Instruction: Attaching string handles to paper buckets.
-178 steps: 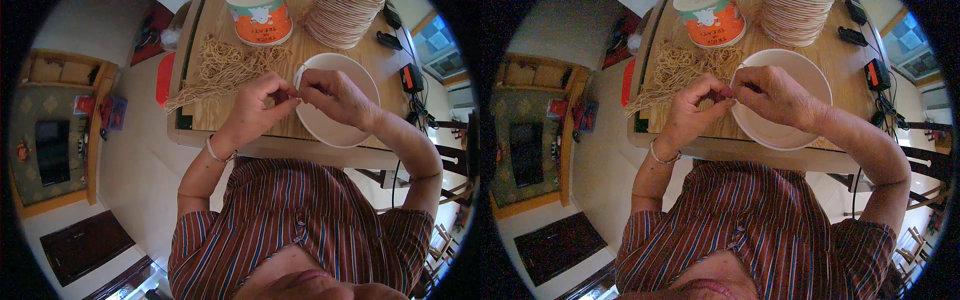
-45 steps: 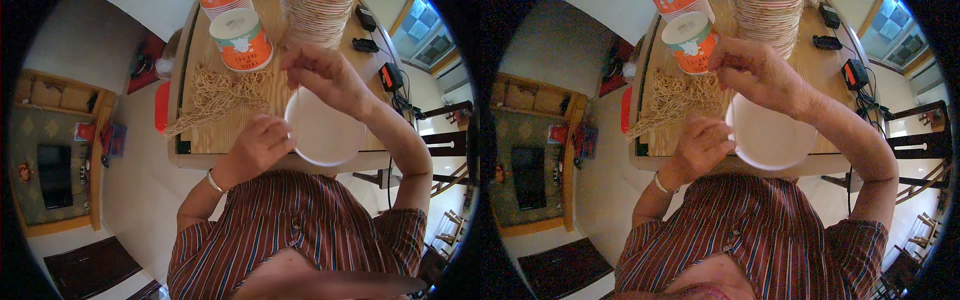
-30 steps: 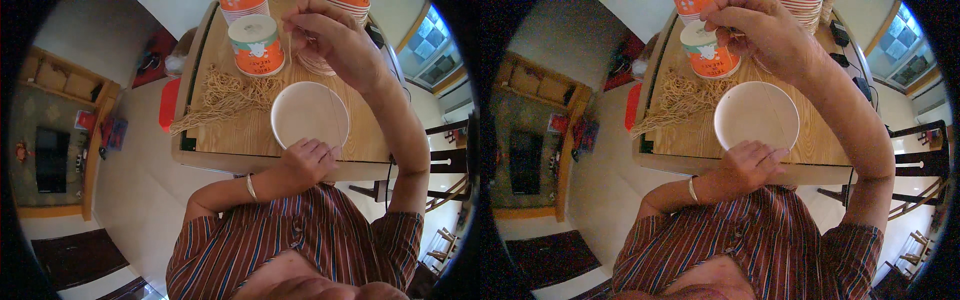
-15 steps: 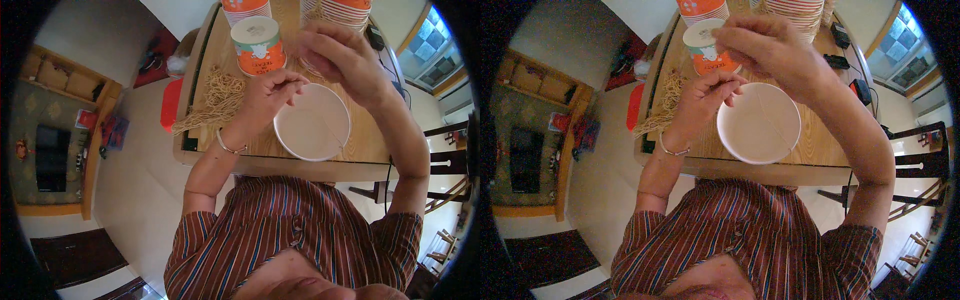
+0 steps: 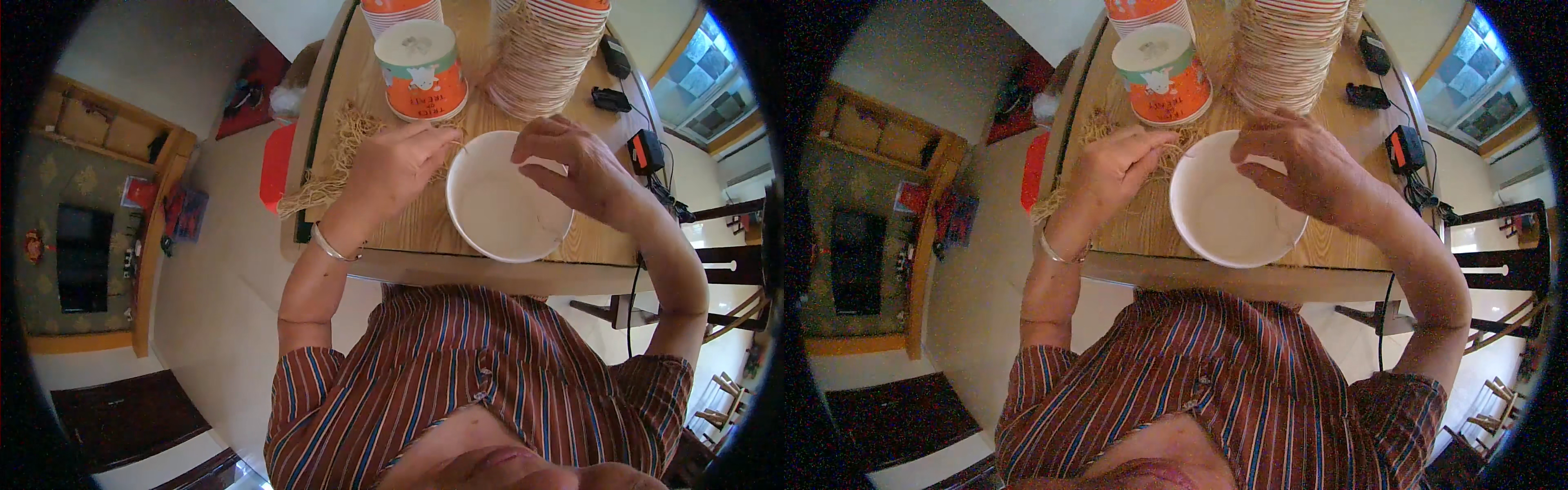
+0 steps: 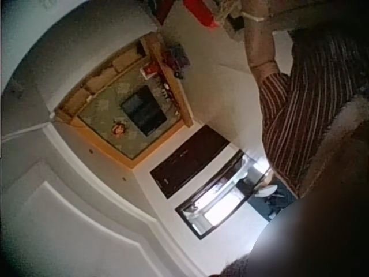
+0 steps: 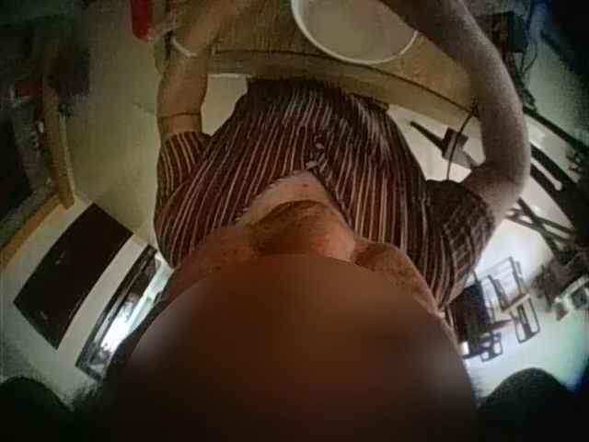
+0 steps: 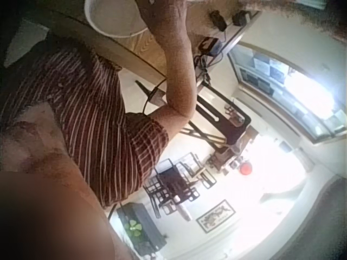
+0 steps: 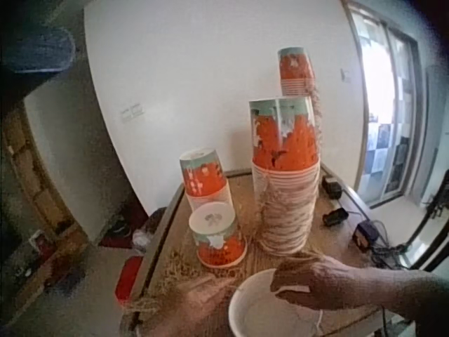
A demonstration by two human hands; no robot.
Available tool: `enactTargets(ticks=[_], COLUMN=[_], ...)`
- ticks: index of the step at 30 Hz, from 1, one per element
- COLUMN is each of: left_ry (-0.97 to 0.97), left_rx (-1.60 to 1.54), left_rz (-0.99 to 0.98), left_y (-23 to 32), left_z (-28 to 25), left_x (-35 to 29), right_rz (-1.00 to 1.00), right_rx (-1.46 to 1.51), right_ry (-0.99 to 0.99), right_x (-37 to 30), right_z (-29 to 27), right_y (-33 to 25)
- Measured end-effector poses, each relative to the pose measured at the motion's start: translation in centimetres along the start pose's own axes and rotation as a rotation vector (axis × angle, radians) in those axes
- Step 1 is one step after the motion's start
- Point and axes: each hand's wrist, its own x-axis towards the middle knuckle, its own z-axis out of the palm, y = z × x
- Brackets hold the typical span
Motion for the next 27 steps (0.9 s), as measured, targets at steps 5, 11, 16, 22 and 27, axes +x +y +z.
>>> enactTargets(ticks=[5, 11, 16, 22, 27], left_ry=[-0.035, 0.104, 0.023, 0.081, 0.176], left_rx=[0.236, 0.495, 0.451, 0.414, 0.229], left_rz=[0.045, 0.290, 0.212, 0.214, -0.036], left_y=[2.2, 3.2, 3.6, 2.1, 1.8], left_z=[-1.0, -0.5, -0.9, -0.6, -0.6], left_x=[0.7, 1.7, 1.4, 0.8, 0.8], right_rz=[0.142, 0.400, 0.488, 0.581, 0.543], right_rx=[0.184, 1.045, 1.028, 0.910, 1.051], right_ry=[0.320, 0.036, 0.034, 0.086, 0.132], right_x=[2.5, 3.3, 3.1, 2.8, 2.0], right_z=[0.2, 3.2, 3.7, 3.9, 4.1], right_y=[-4.5, -3.4, -3.0, -2.6, -1.9])
